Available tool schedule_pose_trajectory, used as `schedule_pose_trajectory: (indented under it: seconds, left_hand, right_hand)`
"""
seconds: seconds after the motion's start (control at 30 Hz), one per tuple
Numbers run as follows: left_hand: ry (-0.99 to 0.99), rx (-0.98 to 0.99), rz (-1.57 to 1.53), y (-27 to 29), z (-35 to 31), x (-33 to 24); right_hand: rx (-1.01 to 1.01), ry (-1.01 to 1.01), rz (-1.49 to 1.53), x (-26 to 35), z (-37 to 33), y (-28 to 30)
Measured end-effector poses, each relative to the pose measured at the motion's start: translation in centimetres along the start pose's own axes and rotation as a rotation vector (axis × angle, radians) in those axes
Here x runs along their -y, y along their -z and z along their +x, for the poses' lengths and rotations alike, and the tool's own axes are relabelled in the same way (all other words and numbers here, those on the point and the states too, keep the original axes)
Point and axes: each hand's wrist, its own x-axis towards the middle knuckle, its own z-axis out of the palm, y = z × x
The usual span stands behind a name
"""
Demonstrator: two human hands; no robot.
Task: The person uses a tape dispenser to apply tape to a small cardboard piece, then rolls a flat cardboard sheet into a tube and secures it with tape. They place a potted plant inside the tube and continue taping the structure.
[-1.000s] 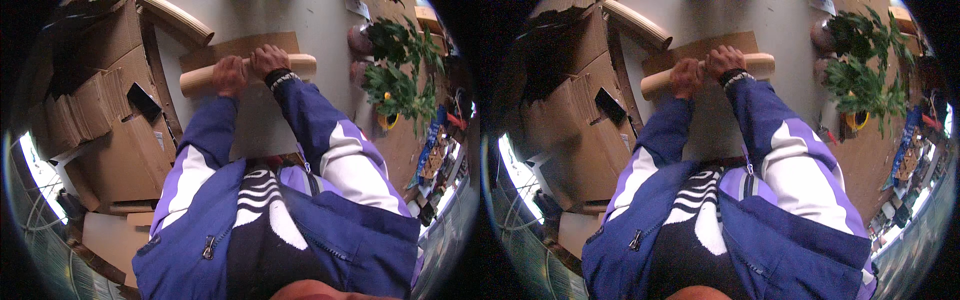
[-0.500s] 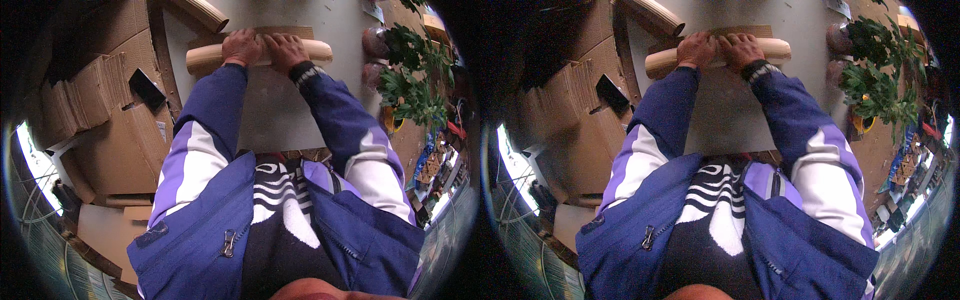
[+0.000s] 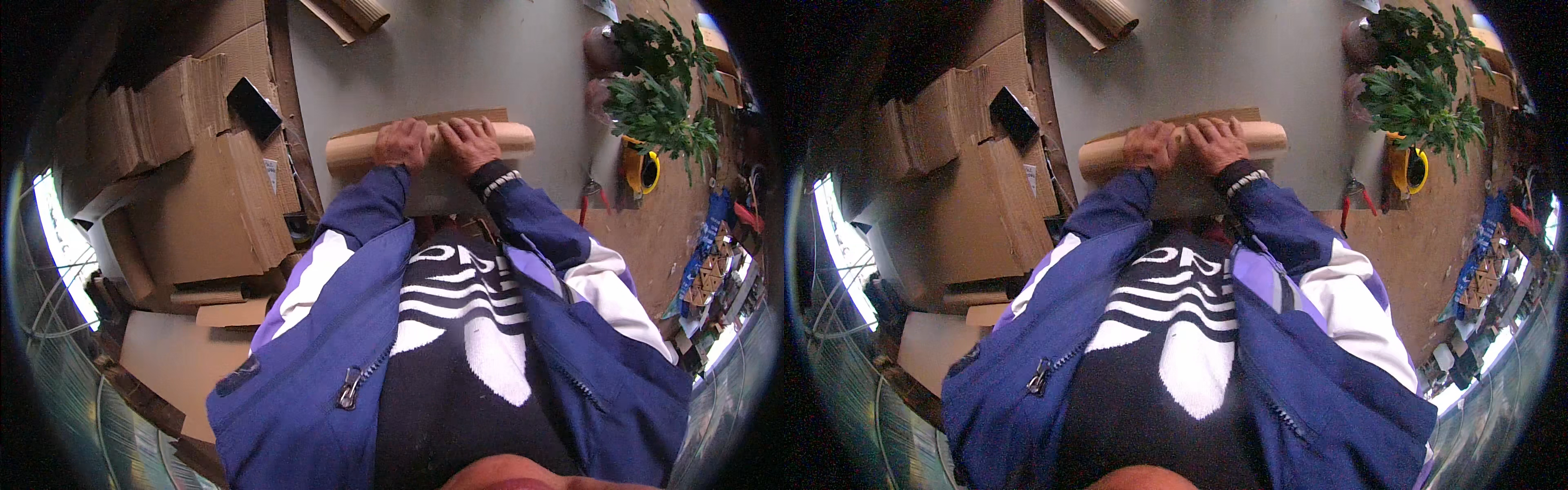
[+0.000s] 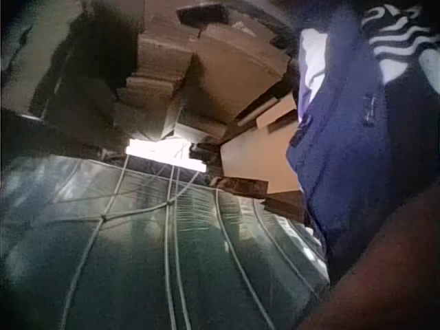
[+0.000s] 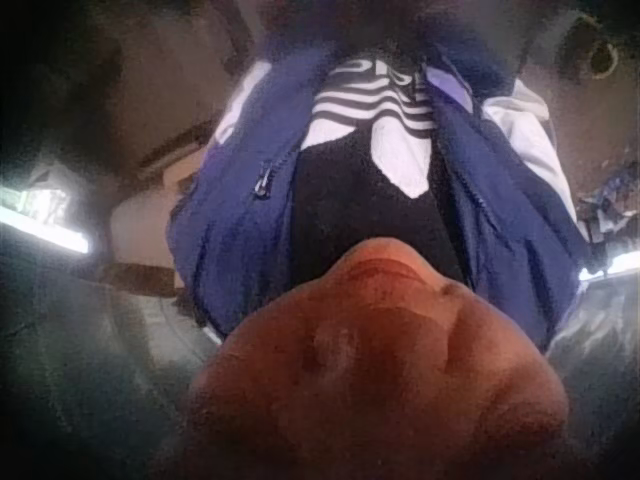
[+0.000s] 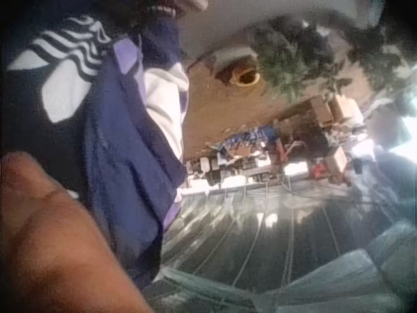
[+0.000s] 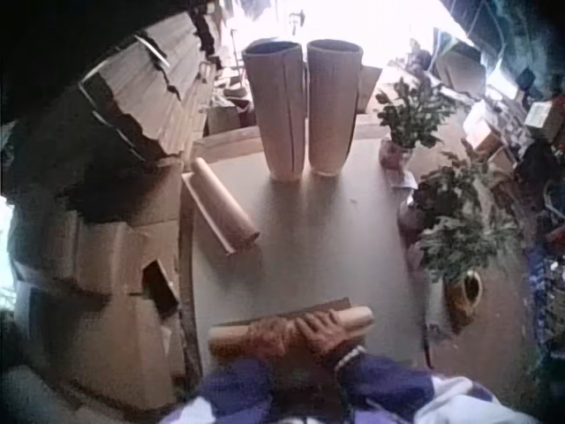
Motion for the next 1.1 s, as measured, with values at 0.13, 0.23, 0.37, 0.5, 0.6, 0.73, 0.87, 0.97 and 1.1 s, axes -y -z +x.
schedule_pose_trajectory:
  seconds: [0.13,0.23,0.37,0.5,0.6,0.73,0.87,0.97,1.1]
  left_hand:
    - [0.026,-0.022,0.005,-0.5,1.8,1.0]
    - [0.059,-0.106,0.098,-0.7,1.8,0.5]
    - [0.155,-0.162,0.219,-1.0,2.0,-1.4]
    - [0.223,-0.074,0.163,-1.0,2.8,-1.3]
    - [0.257,0.031,0.18,-1.0,3.9,-0.4]
    - [0.31,0.18,0.299,-1.3,5.7,0.2]
    - [0.261,0.024,0.261,-1.1,6.8,0.3]
    - [0.268,0.055,0.251,-0.7,6.4,0.4]
    - [0.322,0.063,0.131,-0.9,7.4,1.0]
  right_hand:
    - [-0.113,-0.149,0.228,0.1,1.8,0.3]
    - [-0.056,-0.212,0.156,0.3,2.9,-0.1]
    - [-0.157,-0.209,0.159,-0.1,4.2,-0.2]
    - [-0.042,-0.267,0.209,-0.7,5.2,0.2]
    - [-0.04,-0.286,0.23,-0.9,5.7,0.1]
    - [0.098,-0.3,0.221,-1.7,7.0,-0.8]
    - [0.027,-0.175,0.22,-1.9,7.7,-0.1]
    - [-0.01,-0.03,0.193,-1.7,6.3,1.3]
    - [0.036,0.144,0.14,-1.8,5.4,1.7]
